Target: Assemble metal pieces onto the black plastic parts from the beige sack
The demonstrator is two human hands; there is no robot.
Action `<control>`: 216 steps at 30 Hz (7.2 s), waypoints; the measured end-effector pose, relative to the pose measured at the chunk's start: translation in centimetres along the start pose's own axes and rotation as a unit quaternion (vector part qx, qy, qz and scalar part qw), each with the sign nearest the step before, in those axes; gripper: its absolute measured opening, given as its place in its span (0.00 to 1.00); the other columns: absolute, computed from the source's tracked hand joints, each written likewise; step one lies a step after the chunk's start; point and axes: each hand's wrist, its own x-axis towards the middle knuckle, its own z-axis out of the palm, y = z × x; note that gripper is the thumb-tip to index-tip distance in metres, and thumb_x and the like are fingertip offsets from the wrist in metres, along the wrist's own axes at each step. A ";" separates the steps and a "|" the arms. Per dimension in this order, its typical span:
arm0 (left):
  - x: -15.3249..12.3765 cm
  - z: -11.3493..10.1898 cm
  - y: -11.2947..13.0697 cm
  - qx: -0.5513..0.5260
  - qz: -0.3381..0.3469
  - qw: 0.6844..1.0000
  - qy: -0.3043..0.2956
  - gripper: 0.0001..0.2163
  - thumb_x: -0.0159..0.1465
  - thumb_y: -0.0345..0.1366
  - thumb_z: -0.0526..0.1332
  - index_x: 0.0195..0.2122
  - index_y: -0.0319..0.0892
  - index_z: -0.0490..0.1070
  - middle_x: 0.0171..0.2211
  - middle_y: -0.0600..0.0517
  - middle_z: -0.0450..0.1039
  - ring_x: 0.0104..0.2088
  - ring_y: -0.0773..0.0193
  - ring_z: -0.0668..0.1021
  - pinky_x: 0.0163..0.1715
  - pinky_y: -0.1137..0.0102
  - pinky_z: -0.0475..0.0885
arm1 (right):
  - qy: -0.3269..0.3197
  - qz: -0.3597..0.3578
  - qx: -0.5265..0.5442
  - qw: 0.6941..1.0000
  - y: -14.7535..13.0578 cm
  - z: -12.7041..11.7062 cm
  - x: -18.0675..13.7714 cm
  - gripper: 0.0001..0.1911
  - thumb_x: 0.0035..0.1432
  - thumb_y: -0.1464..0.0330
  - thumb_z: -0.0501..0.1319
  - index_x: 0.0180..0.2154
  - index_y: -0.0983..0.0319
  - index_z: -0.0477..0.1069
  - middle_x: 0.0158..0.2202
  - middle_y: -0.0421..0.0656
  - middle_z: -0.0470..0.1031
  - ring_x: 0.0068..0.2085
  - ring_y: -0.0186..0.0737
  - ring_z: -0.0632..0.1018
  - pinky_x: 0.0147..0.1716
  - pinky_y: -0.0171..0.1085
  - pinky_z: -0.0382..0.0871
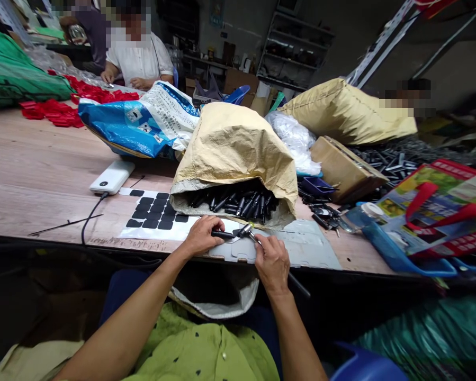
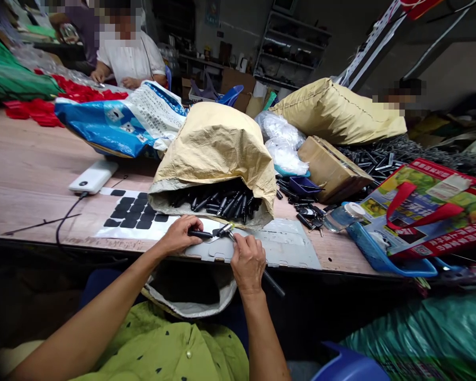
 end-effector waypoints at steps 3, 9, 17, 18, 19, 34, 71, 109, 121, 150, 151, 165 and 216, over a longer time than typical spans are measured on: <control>-0.1 0.1 -0.2 -0.003 0.004 1.000 -0.001 0.09 0.53 0.32 0.67 0.36 0.44 0.74 0.36 0.53 0.74 0.41 0.57 0.73 0.42 0.65 0.66 | 0.003 0.006 -0.004 1.000 -0.2 0.1 -0.1 0.15 0.65 0.72 0.58 0.49 0.56 0.77 0.38 0.43 0.74 0.41 0.43 0.69 0.42 0.39 0.60; -0.1 0.2 -0.3 0.011 0.018 1.000 0.005 0.08 0.54 0.34 0.69 0.36 0.44 0.75 0.36 0.53 0.76 0.41 0.57 0.73 0.43 0.65 0.66 | 0.003 0.012 -0.026 1.000 -0.6 0.2 -0.2 0.15 0.64 0.72 0.59 0.50 0.56 0.76 0.39 0.43 0.73 0.42 0.44 0.68 0.42 0.39 0.59; -4.3 0.2 3.9 -0.057 0.105 0.990 -0.070 0.07 0.63 0.40 0.67 0.39 0.45 0.77 0.36 0.52 0.77 0.37 0.62 0.75 0.40 0.69 0.67 | -0.003 0.008 -0.043 0.999 -0.7 0.2 -0.4 0.16 0.65 0.72 0.59 0.52 0.56 0.75 0.40 0.43 0.72 0.43 0.45 0.68 0.42 0.40 0.58; -5.3 0.7 4.5 -0.069 0.111 0.985 -0.110 0.07 0.63 0.40 0.66 0.40 0.45 0.77 0.36 0.53 0.77 0.37 0.63 0.76 0.39 0.70 0.67 | -0.001 0.007 -0.042 0.999 -0.7 0.2 -0.4 0.16 0.65 0.72 0.59 0.52 0.56 0.75 0.40 0.43 0.72 0.43 0.45 0.68 0.42 0.40 0.58; -6.4 1.3 4.9 -0.073 0.115 0.979 -0.152 0.07 0.62 0.40 0.67 0.41 0.46 0.77 0.36 0.54 0.78 0.36 0.63 0.77 0.38 0.70 0.67 | -0.001 0.007 -0.042 0.999 -0.6 0.2 -0.5 0.15 0.65 0.72 0.59 0.52 0.56 0.75 0.40 0.44 0.72 0.43 0.45 0.68 0.41 0.40 0.58; -8.7 5.9 1.8 0.074 -0.103 0.957 -0.262 0.17 0.60 0.42 0.64 0.51 0.47 0.77 0.46 0.46 0.81 0.47 0.49 0.81 0.44 0.64 0.72 | 0.015 0.002 -0.040 0.999 -0.5 0.4 -0.7 0.16 0.65 0.72 0.59 0.53 0.55 0.74 0.39 0.43 0.72 0.42 0.45 0.67 0.40 0.40 0.58; 0.2 1.1 0.8 0.066 0.005 0.998 0.009 0.09 0.60 0.39 0.68 0.41 0.47 0.79 0.38 0.52 0.76 0.42 0.57 0.74 0.45 0.64 0.65 | 0.023 0.034 0.238 0.970 -2.0 -1.6 -0.5 0.17 0.70 0.69 0.52 0.53 0.61 0.75 0.47 0.48 0.78 0.48 0.42 0.78 0.50 0.39 0.71; -0.1 1.0 -0.4 -0.074 -0.031 0.996 0.034 0.21 0.51 0.28 0.65 0.48 0.47 0.71 0.38 0.54 0.75 0.40 0.60 0.75 0.43 0.67 0.69 | 0.019 0.022 0.031 0.999 -0.9 0.3 0.3 0.15 0.64 0.73 0.57 0.48 0.56 0.78 0.37 0.44 0.75 0.41 0.44 0.70 0.43 0.40 0.62; -0.3 1.0 -0.4 -0.079 -0.017 0.996 0.040 0.20 0.50 0.27 0.65 0.45 0.45 0.73 0.36 0.55 0.74 0.39 0.61 0.75 0.40 0.68 0.69 | 0.022 0.047 0.005 0.999 -1.5 0.8 0.1 0.17 0.63 0.75 0.58 0.49 0.55 0.77 0.42 0.44 0.73 0.42 0.43 0.70 0.41 0.39 0.60; -8.7 7.0 -0.8 0.122 -0.203 0.938 -0.253 0.17 0.64 0.44 0.59 0.51 0.46 0.77 0.51 0.42 0.80 0.52 0.46 0.80 0.47 0.61 0.72 | 0.002 0.034 -0.005 0.999 -1.4 0.5 -0.2 0.17 0.63 0.74 0.60 0.52 0.55 0.75 0.41 0.44 0.74 0.42 0.44 0.69 0.40 0.38 0.59; -8.6 6.4 0.0 0.109 -0.174 0.947 -0.249 0.16 0.63 0.44 0.61 0.50 0.46 0.78 0.49 0.44 0.80 0.50 0.47 0.80 0.45 0.63 0.72 | 0.001 0.034 -0.005 0.999 -1.4 0.5 -0.2 0.17 0.63 0.74 0.60 0.52 0.55 0.75 0.42 0.44 0.74 0.42 0.44 0.69 0.40 0.38 0.59; 5.3 -1.0 1.9 0.212 -0.249 0.931 0.162 0.15 0.65 0.48 0.61 0.42 0.41 0.77 0.44 0.41 0.79 0.44 0.46 0.80 0.38 0.62 0.70 | -0.011 0.033 -0.019 0.999 -1.4 0.5 -0.2 0.16 0.65 0.73 0.60 0.53 0.56 0.74 0.42 0.44 0.73 0.43 0.44 0.69 0.40 0.39 0.59; 0.3 0.6 0.8 0.064 -0.038 0.997 -0.017 0.09 0.56 0.42 0.71 0.36 0.47 0.79 0.35 0.53 0.77 0.42 0.57 0.72 0.42 0.65 0.63 | -0.069 -0.019 0.155 0.985 -5.9 -1.8 -0.1 0.19 0.70 0.70 0.51 0.56 0.59 0.74 0.42 0.45 0.76 0.44 0.40 0.78 0.44 0.33 0.69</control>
